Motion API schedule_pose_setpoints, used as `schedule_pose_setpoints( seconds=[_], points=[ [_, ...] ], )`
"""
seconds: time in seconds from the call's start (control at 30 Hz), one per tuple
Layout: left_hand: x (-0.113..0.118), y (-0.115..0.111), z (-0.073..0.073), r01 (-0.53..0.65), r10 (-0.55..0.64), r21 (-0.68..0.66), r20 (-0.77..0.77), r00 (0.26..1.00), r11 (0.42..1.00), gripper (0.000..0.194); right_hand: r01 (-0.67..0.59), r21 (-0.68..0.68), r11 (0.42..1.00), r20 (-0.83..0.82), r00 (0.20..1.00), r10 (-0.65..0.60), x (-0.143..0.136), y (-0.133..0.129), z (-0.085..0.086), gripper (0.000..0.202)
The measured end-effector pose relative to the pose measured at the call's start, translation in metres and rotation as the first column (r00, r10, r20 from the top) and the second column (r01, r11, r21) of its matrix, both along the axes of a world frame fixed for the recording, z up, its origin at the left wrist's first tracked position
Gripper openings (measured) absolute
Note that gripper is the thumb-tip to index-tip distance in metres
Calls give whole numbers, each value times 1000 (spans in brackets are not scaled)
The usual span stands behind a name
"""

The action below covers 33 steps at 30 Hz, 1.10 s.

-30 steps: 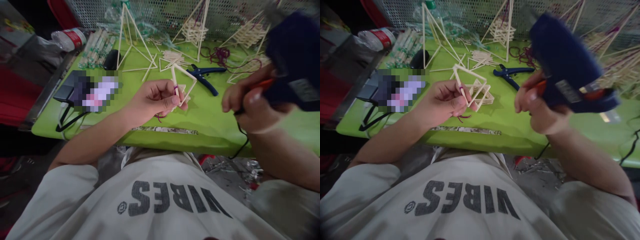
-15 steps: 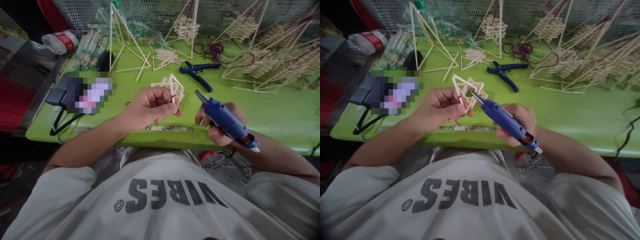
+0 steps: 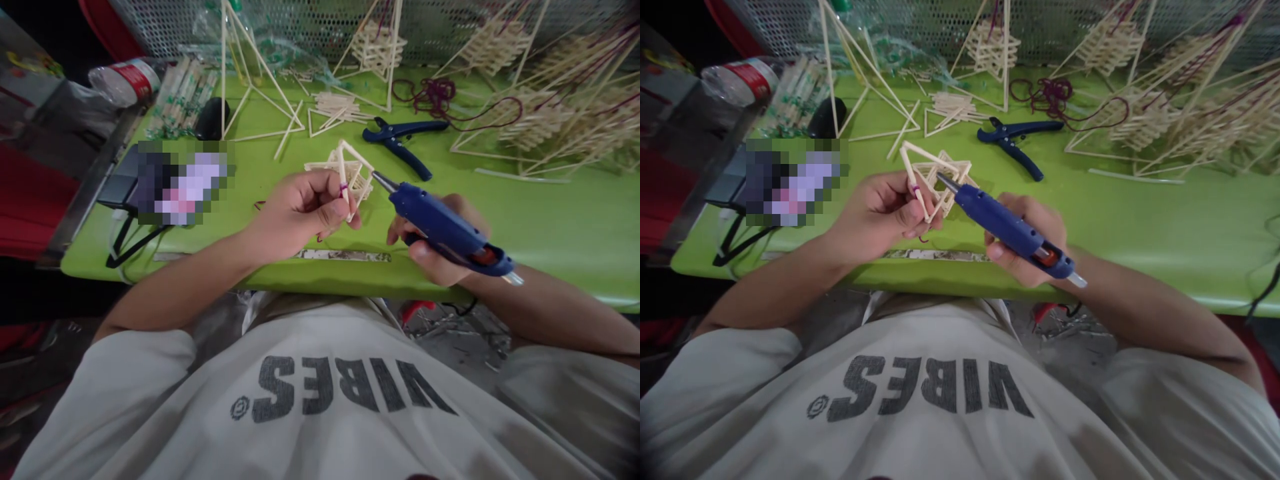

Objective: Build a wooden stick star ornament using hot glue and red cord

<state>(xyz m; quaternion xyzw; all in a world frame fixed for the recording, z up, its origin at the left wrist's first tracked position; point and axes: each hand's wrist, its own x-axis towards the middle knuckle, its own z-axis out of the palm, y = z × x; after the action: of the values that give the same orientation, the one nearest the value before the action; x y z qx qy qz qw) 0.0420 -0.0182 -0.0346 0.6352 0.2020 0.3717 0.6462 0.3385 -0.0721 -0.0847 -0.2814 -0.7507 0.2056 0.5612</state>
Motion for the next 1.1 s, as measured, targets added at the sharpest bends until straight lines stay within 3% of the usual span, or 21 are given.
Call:
schedule_pose_setpoints(
  seconds=[0.07,0.13,0.47,0.67,0.9,1.1],
  points=[
    [1,0,1,-8,8,-3,4,1000,1000,63,-10,205,979,72,997,-5,-11,8,14,37],
    [2,-1,1,-16,16,-5,5,1000,1000,65,-55,294,954,104,994,25,-18,13,24,38],
    [4,-3,-1,-74,75,42,-9,997,996,62,-66,151,986,67,996,56,-13,2,16,32],
    [2,-2,-3,-58,56,55,41,998,997,59,-46,137,990,122,992,29,-10,-1,16,40],
    [4,-10,-1,-143,143,44,1,990,989,53,-50,245,968,172,985,8,-15,2,27,29],
    [6,-15,0,-221,222,79,-4,975,972,51,20,291,957,209,974,-84,-16,1,30,36]
  ],
)
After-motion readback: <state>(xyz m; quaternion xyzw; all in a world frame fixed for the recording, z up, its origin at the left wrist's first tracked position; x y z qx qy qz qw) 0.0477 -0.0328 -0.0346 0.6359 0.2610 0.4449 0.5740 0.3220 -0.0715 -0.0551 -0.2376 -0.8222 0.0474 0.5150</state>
